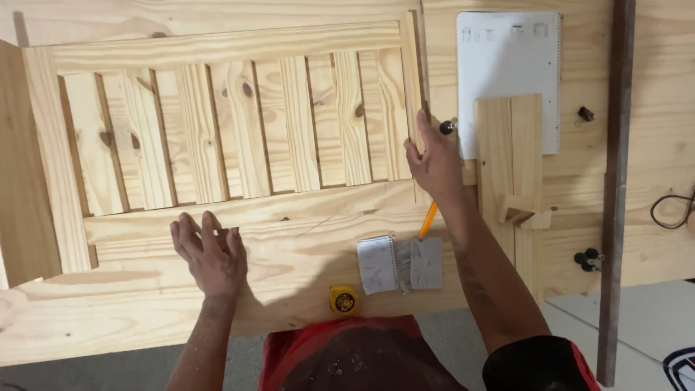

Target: Cutting wood with a miter saw and arranging wooden slats on a workbench to measure and mark them for assembly.

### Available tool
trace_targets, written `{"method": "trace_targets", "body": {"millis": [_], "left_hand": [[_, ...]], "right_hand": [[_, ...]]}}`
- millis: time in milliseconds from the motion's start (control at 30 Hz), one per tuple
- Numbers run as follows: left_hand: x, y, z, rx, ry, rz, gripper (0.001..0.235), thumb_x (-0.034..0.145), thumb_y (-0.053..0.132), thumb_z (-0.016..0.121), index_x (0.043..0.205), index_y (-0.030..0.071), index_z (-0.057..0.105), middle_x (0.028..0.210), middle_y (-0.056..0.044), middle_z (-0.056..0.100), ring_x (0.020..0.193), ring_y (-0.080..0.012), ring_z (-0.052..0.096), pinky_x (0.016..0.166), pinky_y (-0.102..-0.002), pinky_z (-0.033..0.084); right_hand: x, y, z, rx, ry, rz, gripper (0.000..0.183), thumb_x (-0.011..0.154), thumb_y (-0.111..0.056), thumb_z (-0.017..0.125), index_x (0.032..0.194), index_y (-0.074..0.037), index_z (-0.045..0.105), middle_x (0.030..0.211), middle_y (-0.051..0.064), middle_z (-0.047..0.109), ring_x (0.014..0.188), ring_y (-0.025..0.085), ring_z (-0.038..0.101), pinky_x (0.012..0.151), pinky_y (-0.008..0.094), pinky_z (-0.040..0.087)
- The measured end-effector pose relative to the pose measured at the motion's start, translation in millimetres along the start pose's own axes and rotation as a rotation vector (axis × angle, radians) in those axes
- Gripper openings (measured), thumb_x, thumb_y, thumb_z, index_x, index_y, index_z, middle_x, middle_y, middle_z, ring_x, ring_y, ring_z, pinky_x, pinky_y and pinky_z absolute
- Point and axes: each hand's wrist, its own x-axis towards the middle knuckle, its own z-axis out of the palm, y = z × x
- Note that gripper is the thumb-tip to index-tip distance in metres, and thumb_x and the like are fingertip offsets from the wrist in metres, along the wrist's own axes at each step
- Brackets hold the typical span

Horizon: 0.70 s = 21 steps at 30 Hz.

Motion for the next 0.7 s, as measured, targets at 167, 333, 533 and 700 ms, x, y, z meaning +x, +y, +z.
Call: {"method": "trace_targets", "body": {"millis": [167, 333, 533, 700], "left_hand": [[4.2, 1.5, -1.4, -0.008, 0.010, -0.004, 0.053, 0.106, 0.045, 0.056, 0.138, 0.003, 0.062, 0.145, -0.026, 0.044, 0.142, -0.0540, 0.035, 0.082, -0.068, 0.058], [4.4, 0.5, -0.5, -0.024, 0.011, -0.012, 0.051, 0.104, 0.042, 0.063, 0.136, 0.002, 0.062, 0.144, -0.025, 0.044, 0.141, -0.0541, 0.036, 0.077, -0.070, 0.058], [6.0, 3.4, -2.5, 0.020, 0.047, 0.013, 0.053, 0.104, 0.046, 0.060, 0.135, 0.003, 0.065, 0.143, -0.025, 0.048, 0.139, -0.0537, 0.042, 0.082, -0.064, 0.059], [4.5, 2.0, 0.6, -0.014, 0.043, 0.007, 0.052, 0.105, 0.044, 0.059, 0.135, 0.002, 0.064, 0.144, -0.027, 0.046, 0.139, -0.0558, 0.040, 0.083, -0.067, 0.058]], "right_hand": [[2.9, -11.4, -7.6, -0.015, -0.026, 0.010, 0.060, 0.097, -0.015, 0.071, 0.152, 0.000, 0.051, 0.121, 0.029, 0.070, 0.104, 0.043, 0.071, 0.086, 0.048, 0.060], [2.9, -1.2, 2.2, -0.042, -0.013, 0.027, 0.059, 0.097, -0.017, 0.070, 0.151, -0.001, 0.053, 0.124, 0.028, 0.069, 0.109, 0.042, 0.069, 0.091, 0.048, 0.058], [4.1, 5.1, 4.7, -0.055, -0.003, 0.021, 0.060, 0.094, -0.016, 0.072, 0.150, -0.003, 0.055, 0.123, 0.027, 0.071, 0.105, 0.041, 0.071, 0.084, 0.046, 0.061], [3.6, -5.9, -3.2, 0.002, -0.013, 0.057, 0.061, 0.094, -0.016, 0.072, 0.151, -0.004, 0.054, 0.125, 0.028, 0.069, 0.105, 0.043, 0.070, 0.084, 0.047, 0.060]]}}
